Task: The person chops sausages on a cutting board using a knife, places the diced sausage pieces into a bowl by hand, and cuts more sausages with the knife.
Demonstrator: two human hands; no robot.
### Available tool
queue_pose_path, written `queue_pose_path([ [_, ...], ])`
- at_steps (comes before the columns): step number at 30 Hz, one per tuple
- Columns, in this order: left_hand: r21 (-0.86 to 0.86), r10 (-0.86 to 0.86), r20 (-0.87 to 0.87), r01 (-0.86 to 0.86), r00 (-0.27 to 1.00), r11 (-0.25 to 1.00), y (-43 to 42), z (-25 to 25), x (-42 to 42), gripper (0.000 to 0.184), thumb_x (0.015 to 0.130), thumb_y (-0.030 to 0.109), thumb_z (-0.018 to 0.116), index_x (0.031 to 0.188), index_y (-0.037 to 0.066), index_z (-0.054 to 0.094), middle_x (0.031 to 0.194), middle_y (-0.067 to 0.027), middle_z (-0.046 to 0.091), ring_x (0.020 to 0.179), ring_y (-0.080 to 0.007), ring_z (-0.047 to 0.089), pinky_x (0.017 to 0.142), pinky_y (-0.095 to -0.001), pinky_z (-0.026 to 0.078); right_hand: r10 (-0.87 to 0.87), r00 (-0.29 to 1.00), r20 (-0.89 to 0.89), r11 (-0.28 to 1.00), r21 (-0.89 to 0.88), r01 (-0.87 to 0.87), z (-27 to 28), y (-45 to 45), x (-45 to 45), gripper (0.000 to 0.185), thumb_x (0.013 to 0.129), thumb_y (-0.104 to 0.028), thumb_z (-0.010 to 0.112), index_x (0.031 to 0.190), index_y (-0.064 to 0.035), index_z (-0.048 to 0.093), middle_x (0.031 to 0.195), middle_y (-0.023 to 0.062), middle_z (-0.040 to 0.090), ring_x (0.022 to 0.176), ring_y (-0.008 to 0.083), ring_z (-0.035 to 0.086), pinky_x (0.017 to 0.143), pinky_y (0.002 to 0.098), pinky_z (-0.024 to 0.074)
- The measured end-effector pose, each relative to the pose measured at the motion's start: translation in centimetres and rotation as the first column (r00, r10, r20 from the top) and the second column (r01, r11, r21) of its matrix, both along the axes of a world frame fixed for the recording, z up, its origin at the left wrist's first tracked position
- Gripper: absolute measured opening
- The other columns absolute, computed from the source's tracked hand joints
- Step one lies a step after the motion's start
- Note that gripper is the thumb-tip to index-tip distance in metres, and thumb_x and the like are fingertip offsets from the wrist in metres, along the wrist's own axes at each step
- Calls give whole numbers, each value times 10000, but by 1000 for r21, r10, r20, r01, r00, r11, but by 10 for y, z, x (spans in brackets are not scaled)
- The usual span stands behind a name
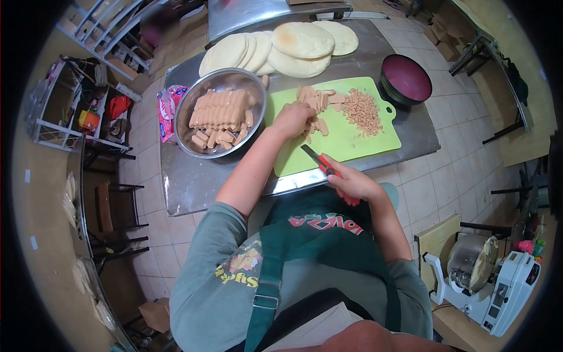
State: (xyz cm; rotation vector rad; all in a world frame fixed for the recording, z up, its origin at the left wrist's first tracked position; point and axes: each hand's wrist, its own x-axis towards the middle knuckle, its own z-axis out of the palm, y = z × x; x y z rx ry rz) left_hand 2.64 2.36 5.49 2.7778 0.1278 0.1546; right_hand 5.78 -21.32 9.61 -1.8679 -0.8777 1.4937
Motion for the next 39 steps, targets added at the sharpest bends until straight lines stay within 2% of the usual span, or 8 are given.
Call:
queue_pose_path([
  [5,-23,-22,16,23,1000,999,9,0,4,172,690,138,686,825,57,614,896,-100,619,858,-300,563,739,-403,448,25,999,32,1000,-18,-25,8,3,-5,604,906,-152,392,1437,-252,122,592,55,474,400,132,478,350,264,412],
  [8,-191,0,62,11,998,982,12,3,3,238,703,160,708,883,42,607,832,-119,619,783,-286,582,694,-369,455,51,998,41,999,-1,-51,6,8,-8,601,908,-159,394,1437,-251,124,592,56,472,401,136,480,351,268,413],
  [13,-580,389,208,-207,898,788,0,18,-19,258,744,163,704,941,30,604,770,-90,620,689,-198,589,627,-293,458,55,997,58,998,32,-57,1,24,-17,588,911,-169,401,1435,-229,140,573,54,469,394,143,478,354,281,416],
  [17,-630,452,219,-228,865,742,-9,16,-47,305,755,174,704,1010,40,604,757,-63,618,656,-137,577,598,-266,451,-17,999,52,996,91,13,-3,37,-23,565,915,-178,401,1430,-195,170,544,57,470,379,153,475,356,289,418],
  [19,-701,512,-11,-371,859,609,-13,14,-63,332,762,174,708,1024,6,592,768,-66,616,694,-98,569,629,-246,455,-45,998,51,996,80,41,-4,41,-22,560,916,-179,401,1429,-187,177,538,60,474,375,155,475,355,289,416],
  [24,-584,553,-156,-528,818,617,-17,-13,-86,406,745,214,724,1066,5,590,677,-62,607,652,-119,581,632,-252,464,-136,989,63,988,79,131,-7,38,-13,553,918,-182,400,1426,-179,184,549,76,498,375,156,482,351,292,410],
  [32,-366,484,137,-410,864,835,-22,-15,-92,431,682,237,734,1005,-24,622,907,-153,587,742,-253,595,672,-344,482,-134,978,160,989,77,123,2,36,-18,550,923,-168,400,1427,-182,182,532,58,482,372,139,467,347,282,409],
  [39,-303,540,241,-467,806,831,-16,-27,-90,239,747,142,645,930,-11,631,836,-186,590,765,-294,603,681,-363,472,-125,978,167,991,78,114,0,35,-18,561,930,-166,407,1433,-193,160,518,36,454,371,125,454,337,272,400],
])
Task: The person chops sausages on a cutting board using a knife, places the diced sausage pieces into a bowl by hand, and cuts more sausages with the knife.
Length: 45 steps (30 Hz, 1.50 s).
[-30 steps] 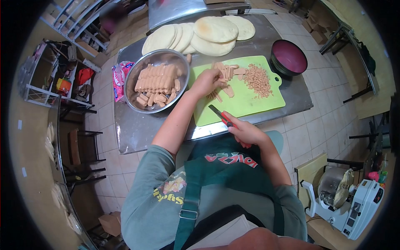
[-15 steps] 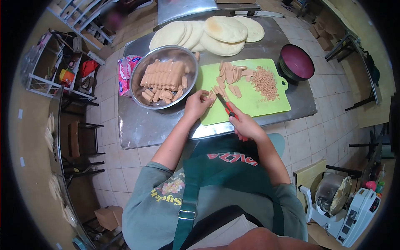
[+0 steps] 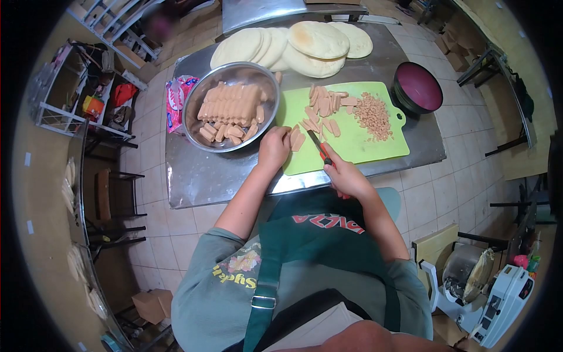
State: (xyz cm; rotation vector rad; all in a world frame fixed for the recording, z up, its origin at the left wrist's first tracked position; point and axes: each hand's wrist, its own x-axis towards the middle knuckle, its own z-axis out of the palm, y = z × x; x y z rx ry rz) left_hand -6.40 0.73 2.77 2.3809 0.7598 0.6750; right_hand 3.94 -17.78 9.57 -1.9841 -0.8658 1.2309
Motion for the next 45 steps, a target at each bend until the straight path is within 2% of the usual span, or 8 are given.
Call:
queue_pose_path([
  [9,-176,124,-10,-124,992,977,-2,2,1,167,776,96,568,905,2,619,762,-169,591,687,-296,593,608,-364,458,16,999,45,1000,-20,-15,1,0,-3,560,925,-163,406,1430,-178,165,520,51,469,372,135,463,340,278,404],
  [11,36,27,156,-33,987,999,-4,2,0,188,752,132,619,889,3,620,724,-146,572,634,-275,570,574,-356,448,16,998,56,1000,-15,-15,2,0,-4,560,923,-161,406,1430,-177,167,518,53,471,371,138,465,341,282,405],
  [15,46,-54,46,52,997,998,-14,2,-2,239,719,163,668,889,1,622,697,-127,554,599,-259,547,564,-351,443,10,998,61,1000,10,-10,1,-1,-6,559,920,-156,407,1428,-176,175,512,62,477,368,145,469,344,291,409],
  [24,-204,-52,39,59,998,977,-26,5,13,284,706,142,659,937,-18,618,774,-173,597,686,-305,592,647,-375,482,19,993,114,1000,-4,-19,-2,0,-6,558,912,-139,411,1423,-153,188,529,89,508,365,154,473,347,300,414],
  [29,-380,43,-6,-43,999,924,-22,-1,12,350,691,203,703,963,-10,647,756,-140,625,617,-205,589,612,-295,485,14,992,123,1000,13,-16,-6,3,-10,559,913,-148,412,1424,-165,186,533,93,510,366,157,473,351,301,423],
  [40,-143,-24,10,25,1000,989,-20,-1,8,331,660,213,713,889,-20,664,733,-151,612,639,-243,594,614,-334,479,32,959,281,998,45,-46,-18,-5,-9,565,916,-156,409,1428,-174,170,519,89,496,372,171,477,368,307,429],
  [42,-151,-22,13,24,1000,988,-18,-3,9,320,659,208,710,882,-16,665,729,-155,606,643,-257,594,618,-344,478,57,965,255,997,-59,-43,-4,-6,-10,568,888,-177,440,1406,-129,211,843,311,584,821,440,575,754,469,426],
  [45,-75,-42,-3,42,999,996,-20,8,9,301,660,212,712,864,-5,666,720,-157,594,641,-275,590,619,-357,477,41,960,277,999,-18,-37,-8,-11,-11,562,890,-178,438,1403,-125,216,806,308,584,771,437,580,726,471,430],
])
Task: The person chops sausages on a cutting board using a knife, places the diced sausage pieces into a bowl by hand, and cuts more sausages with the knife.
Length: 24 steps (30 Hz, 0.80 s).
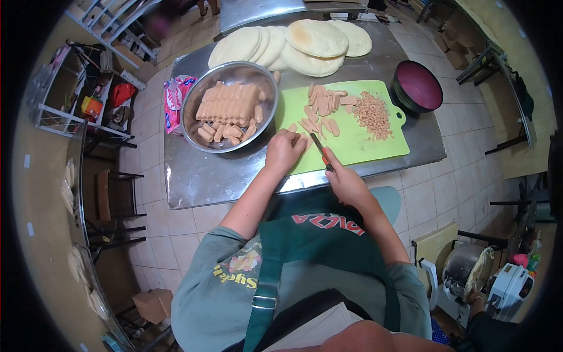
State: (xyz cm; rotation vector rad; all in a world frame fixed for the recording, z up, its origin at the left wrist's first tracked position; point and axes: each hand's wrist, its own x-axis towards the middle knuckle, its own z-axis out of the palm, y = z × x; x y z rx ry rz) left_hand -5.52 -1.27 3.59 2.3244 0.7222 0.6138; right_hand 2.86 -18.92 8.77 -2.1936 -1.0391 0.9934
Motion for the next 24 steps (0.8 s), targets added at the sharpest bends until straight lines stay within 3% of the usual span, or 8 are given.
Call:
queue_pose_path([
  [2,6,-33,-72,33,997,999,-6,13,-1,245,691,195,668,803,-22,643,748,-187,595,699,-332,590,665,-396,479,-11,999,-32,1000,-4,11,2,-2,0,559,890,-178,436,1402,-124,217,788,305,585,743,435,581,712,472,432],
  [6,55,-58,-22,59,998,997,-8,3,0,246,707,202,668,797,-24,636,752,-193,588,698,-345,587,659,-406,474,-51,989,-136,998,-51,45,15,-2,0,553,892,-177,431,1401,-125,220,751,300,585,678,428,583,679,475,434],
  [9,-69,-43,-77,37,996,997,-3,-1,4,266,719,214,671,843,-19,633,724,-189,587,690,-350,590,653,-411,474,-38,995,-95,999,-1,38,7,-4,0,555,891,-180,432,1402,-132,220,776,306,585,722,437,583,700,477,432],
  [15,-153,37,-66,-47,997,987,-4,16,1,298,730,216,672,899,-24,623,671,-162,600,631,-290,608,607,-364,482,-12,999,-38,1000,7,12,-2,-6,0,567,887,-184,439,1406,-139,213,826,316,584,828,460,565,754,478,423],
  [22,-321,-24,-105,-11,994,947,7,0,-6,308,730,156,650,999,8,632,787,-117,658,647,-163,622,630,-281,491,3,1000,-22,1000,8,-3,-9,-2,-5,567,886,-181,443,1403,-133,214,836,315,585,835,456,565,755,484,420],
  [24,-352,-54,-122,7,991,936,6,0,-8,308,724,119,638,1011,7,630,818,-115,663,653,-147,618,635,-269,492,31,997,67,995,93,-37,-16,1,-5,559,902,-152,422,1415,-135,199,620,184,568,449,281,539,490,383,459],
])
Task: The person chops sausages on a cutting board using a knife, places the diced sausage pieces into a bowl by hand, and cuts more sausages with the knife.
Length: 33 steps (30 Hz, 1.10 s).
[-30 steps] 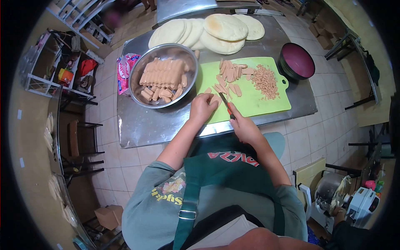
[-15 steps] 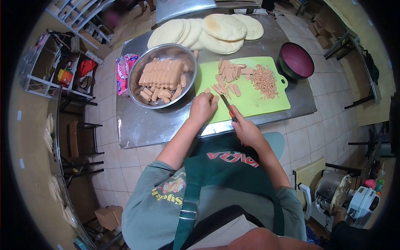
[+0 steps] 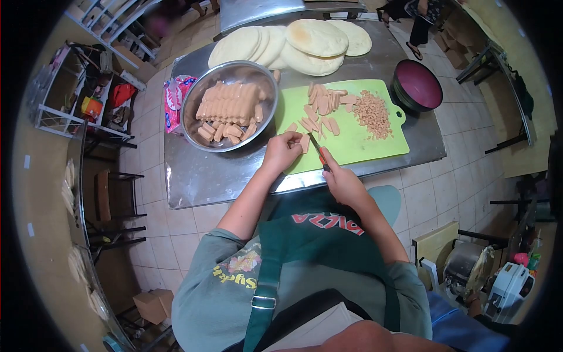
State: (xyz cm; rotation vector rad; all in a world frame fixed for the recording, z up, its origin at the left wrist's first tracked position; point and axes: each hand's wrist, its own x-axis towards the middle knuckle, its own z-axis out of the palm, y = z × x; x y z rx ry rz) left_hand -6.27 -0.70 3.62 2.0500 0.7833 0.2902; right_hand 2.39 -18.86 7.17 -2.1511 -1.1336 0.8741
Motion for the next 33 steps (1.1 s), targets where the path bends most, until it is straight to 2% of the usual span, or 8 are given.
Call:
queue_pose_path([
  [1,-2,-15,25,15,1000,1000,-1,1,-1,308,716,92,631,1013,7,631,838,-111,665,646,-139,614,636,-263,492,1,1000,0,1000,0,-1,-1,1,1,559,902,-152,422,1415,-135,199,620,184,568,449,281,539,490,383,459],
  [3,-4,-27,49,27,998,1000,-1,1,-3,312,708,65,624,1014,6,633,857,-108,667,639,-132,609,638,-257,492,20,995,103,1000,-6,-19,-1,4,2,563,893,-156,434,1409,-122,210,743,261,594,642,399,582,640,439,457],
  [6,39,-61,86,58,994,998,2,5,-6,309,679,13,618,986,29,652,898,-108,657,669,-148,615,638,-251,493,21,997,71,999,-34,-19,4,8,2,573,886,-164,448,1407,-121,214,851,304,586,815,460,557,743,467,428],
  [9,213,-240,126,210,963,954,10,9,-10,280,672,8,642,945,61,674,919,-92,645,762,-204,620,687,-291,497,30,997,77,999,-28,-28,3,10,1,577,883,-161,453,1406,-117,215,899,316,579,841,455,563,760,472,425],
  [11,524,-416,179,271,892,808,14,3,-9,228,675,41,670,900,77,684,930,-83,636,864,-256,602,739,-342,487,34,997,75,999,-36,-31,3,12,1,576,883,-162,453,1406,-117,217,889,316,580,835,454,564,758,473,424],
  [17,681,-481,190,238,856,692,14,-9,-4,141,708,102,658,845,76,682,925,-72,638,895,-257,599,754,-362,480,32,998,54,997,-72,-28,9,16,6,572,882,-160,454,1404,-119,225,858,318,581,821,450,568,752,474,424],
  [24,651,-442,173,235,880,722,11,-15,-3,173,735,130,586,881,72,659,928,-53,622,912,-242,578,778,-357,462,69,986,154,994,77,-81,7,7,8,571,879,-155,456,1404,-134,233,800,291,593,755,442,577,709,476,432],
  [33,749,-448,209,152,869,644,15,-15,-2,182,693,98,627,870,89,667,877,-45,625,863,-242,587,710,-347,471,103,965,240,994,-63,-90,10,3,8,571,865,-151,471,1398,-177,266,764,259,597,703,414,580,651,483,435],
])
